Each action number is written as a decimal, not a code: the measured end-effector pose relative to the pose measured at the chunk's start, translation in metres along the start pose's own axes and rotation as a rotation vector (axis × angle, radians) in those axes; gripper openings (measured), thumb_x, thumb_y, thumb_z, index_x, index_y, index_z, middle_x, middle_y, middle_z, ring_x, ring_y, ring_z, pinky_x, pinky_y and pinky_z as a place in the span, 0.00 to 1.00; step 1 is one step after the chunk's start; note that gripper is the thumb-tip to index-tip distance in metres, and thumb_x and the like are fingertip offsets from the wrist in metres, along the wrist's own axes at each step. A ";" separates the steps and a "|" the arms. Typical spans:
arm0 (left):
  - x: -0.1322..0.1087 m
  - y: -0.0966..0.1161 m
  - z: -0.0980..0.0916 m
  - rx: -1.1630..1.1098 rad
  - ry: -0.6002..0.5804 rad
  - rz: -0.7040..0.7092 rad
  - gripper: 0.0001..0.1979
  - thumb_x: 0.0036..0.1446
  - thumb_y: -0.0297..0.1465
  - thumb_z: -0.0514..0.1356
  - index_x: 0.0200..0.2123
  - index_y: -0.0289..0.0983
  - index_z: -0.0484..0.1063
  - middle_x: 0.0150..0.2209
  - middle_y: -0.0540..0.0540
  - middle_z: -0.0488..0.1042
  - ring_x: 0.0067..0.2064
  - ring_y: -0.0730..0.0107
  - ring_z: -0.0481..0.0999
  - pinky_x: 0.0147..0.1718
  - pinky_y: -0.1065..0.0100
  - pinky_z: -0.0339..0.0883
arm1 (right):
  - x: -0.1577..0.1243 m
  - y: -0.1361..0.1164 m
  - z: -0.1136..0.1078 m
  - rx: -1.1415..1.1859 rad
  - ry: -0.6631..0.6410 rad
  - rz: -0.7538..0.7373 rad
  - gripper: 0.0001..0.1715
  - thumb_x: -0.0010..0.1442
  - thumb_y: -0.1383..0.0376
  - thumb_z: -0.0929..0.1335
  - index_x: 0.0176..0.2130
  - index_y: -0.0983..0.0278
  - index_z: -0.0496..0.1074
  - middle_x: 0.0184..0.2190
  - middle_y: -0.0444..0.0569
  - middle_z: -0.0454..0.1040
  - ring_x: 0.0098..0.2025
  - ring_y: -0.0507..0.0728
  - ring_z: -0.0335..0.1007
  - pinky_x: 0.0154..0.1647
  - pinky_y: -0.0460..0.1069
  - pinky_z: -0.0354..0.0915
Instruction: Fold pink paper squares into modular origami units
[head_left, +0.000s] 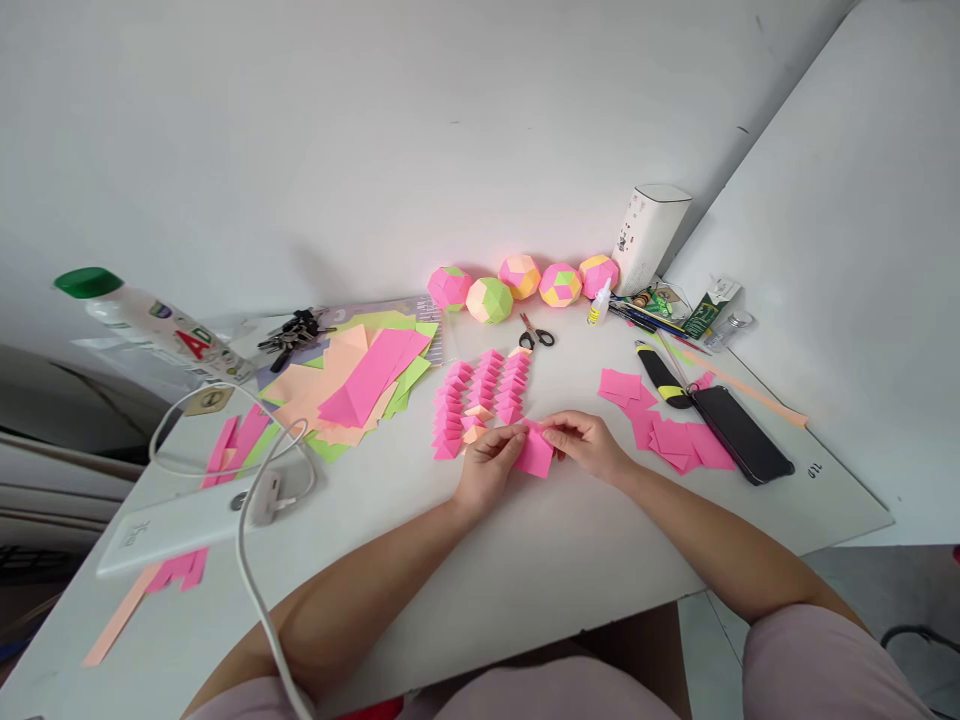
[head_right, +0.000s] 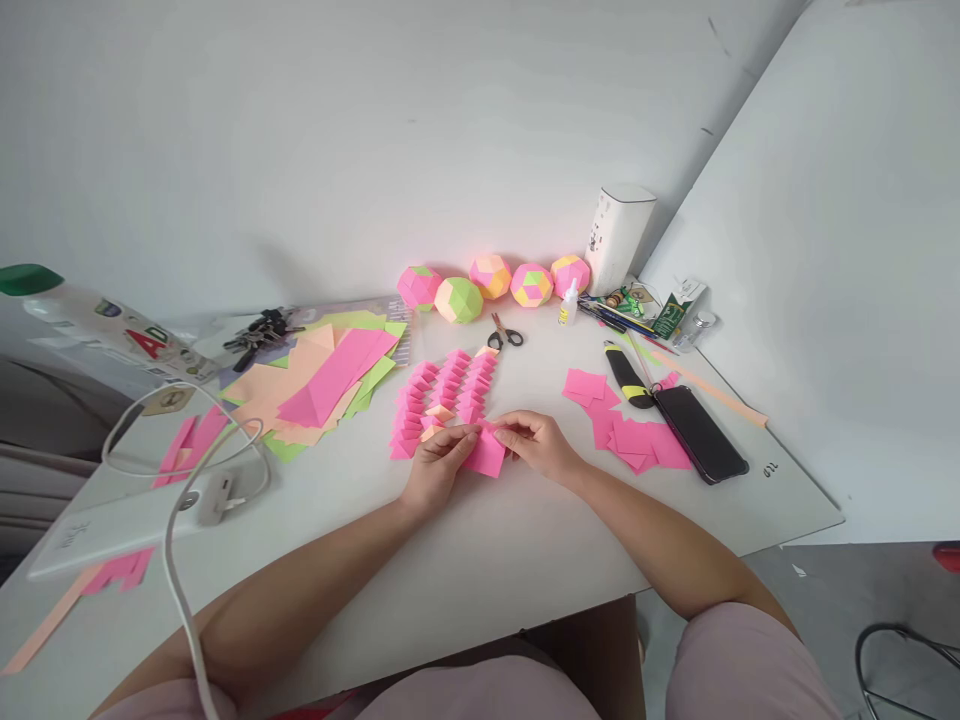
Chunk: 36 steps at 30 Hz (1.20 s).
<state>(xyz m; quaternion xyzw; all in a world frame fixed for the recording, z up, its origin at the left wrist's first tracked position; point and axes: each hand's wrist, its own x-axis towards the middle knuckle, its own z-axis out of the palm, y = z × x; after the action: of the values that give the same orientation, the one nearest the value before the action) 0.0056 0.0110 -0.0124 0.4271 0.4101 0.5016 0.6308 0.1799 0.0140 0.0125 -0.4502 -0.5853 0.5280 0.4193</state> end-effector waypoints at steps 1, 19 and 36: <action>0.000 0.000 0.000 -0.009 -0.003 -0.001 0.10 0.48 0.36 0.64 0.33 0.39 0.76 0.33 0.48 0.77 0.36 0.72 0.73 0.38 0.69 0.65 | 0.000 0.000 0.000 0.010 -0.003 -0.002 0.14 0.54 0.57 0.69 0.38 0.64 0.74 0.28 0.46 0.73 0.24 0.50 0.66 0.26 0.47 0.67; -0.002 0.005 0.002 -0.023 -0.081 0.012 0.21 0.45 0.32 0.66 0.44 0.38 0.69 0.27 0.52 0.69 0.30 0.74 0.69 0.30 0.70 0.64 | 0.000 0.003 0.001 0.005 -0.167 0.115 0.18 0.50 0.59 0.71 0.39 0.65 0.70 0.30 0.45 0.69 0.29 0.50 0.66 0.26 0.45 0.65; -0.003 0.012 0.006 0.047 -0.214 -0.080 0.14 0.46 0.36 0.65 0.29 0.35 0.64 0.19 0.54 0.67 0.20 0.79 0.65 0.19 0.74 0.59 | 0.000 -0.003 0.000 0.085 -0.058 0.110 0.16 0.49 0.56 0.71 0.31 0.65 0.67 0.22 0.42 0.68 0.22 0.50 0.64 0.23 0.46 0.62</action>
<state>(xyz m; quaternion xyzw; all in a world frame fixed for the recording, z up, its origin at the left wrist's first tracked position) 0.0072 0.0087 0.0007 0.4760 0.3686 0.4176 0.6805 0.1792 0.0139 0.0152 -0.4478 -0.5487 0.5875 0.3915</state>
